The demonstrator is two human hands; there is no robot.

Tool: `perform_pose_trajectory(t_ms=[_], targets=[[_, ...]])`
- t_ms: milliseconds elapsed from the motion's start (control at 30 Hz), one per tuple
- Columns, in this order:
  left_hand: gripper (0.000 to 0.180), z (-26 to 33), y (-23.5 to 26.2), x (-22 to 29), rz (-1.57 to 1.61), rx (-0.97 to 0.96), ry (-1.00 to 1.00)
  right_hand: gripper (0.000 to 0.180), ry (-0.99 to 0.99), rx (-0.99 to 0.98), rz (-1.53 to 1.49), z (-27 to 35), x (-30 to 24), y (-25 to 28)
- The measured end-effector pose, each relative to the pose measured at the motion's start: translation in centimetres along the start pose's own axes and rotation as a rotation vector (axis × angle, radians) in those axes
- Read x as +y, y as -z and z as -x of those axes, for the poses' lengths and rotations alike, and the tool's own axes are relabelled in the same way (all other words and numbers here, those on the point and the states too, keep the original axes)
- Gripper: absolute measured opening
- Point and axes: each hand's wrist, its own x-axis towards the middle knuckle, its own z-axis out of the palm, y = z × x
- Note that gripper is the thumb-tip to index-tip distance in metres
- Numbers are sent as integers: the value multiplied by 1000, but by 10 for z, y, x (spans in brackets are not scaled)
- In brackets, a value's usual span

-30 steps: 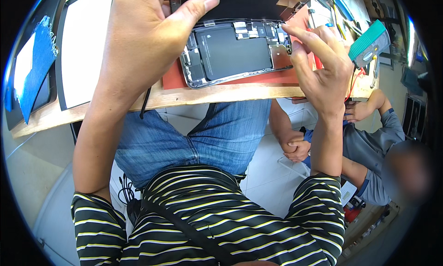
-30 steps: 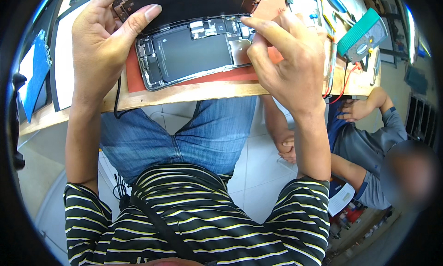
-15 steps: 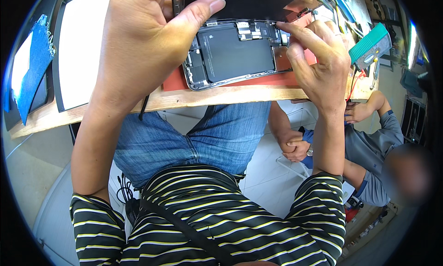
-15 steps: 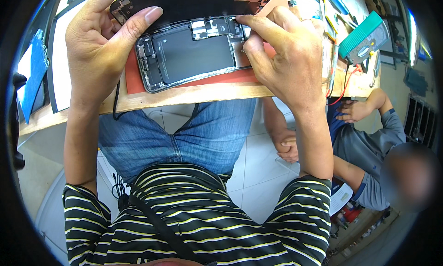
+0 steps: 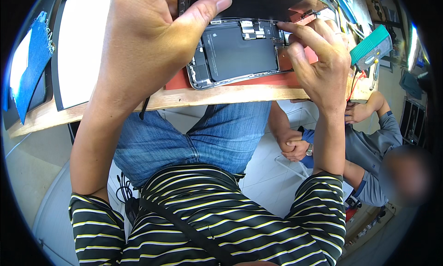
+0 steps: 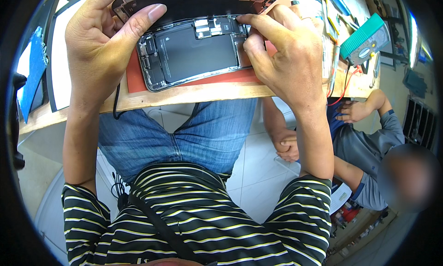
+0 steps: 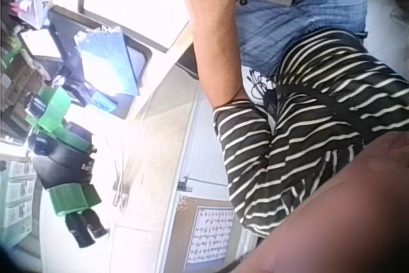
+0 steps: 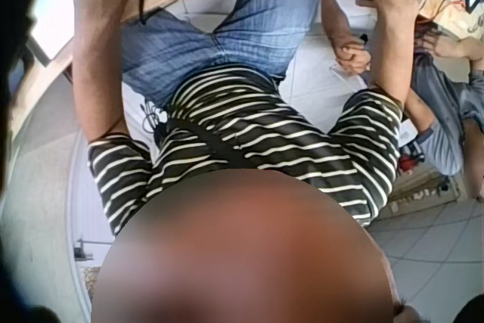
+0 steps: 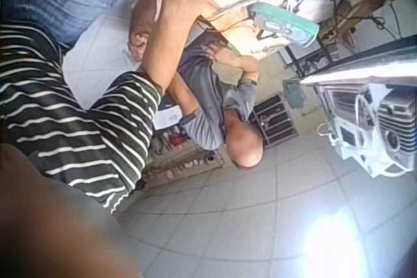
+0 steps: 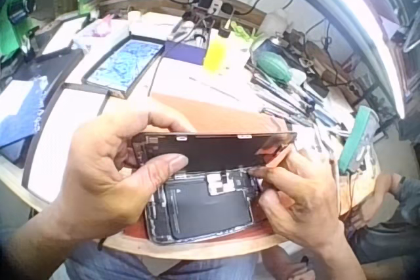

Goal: The person applies pink adhesive tape to a new phone battery, trims the excess with scissors, and peels off the backing. They then place the battery into the phone chassis and connect the battery connector using a screwdriver.

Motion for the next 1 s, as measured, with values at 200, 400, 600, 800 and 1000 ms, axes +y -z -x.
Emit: perform_pose_trajectory(t_ms=[200,400,600,800,1000], targets=[[25,7,-11,10,-287,79,-64,30,-12,-3,-20,-1,1,-2],[24,2,-1,-3,-120,18,-117,27,-24,-27,10,-4,-7,-1],[23,6,1,-15,-187,12,-221,19,30,-34,238,-8,-20,-1],[26,3,5,-11,-179,-19,-168,17,60,-44,188,-14,-15,0],[29,3,7,-10,-286,-54,-157,22,-83,101,-64,3,-10,-3]])
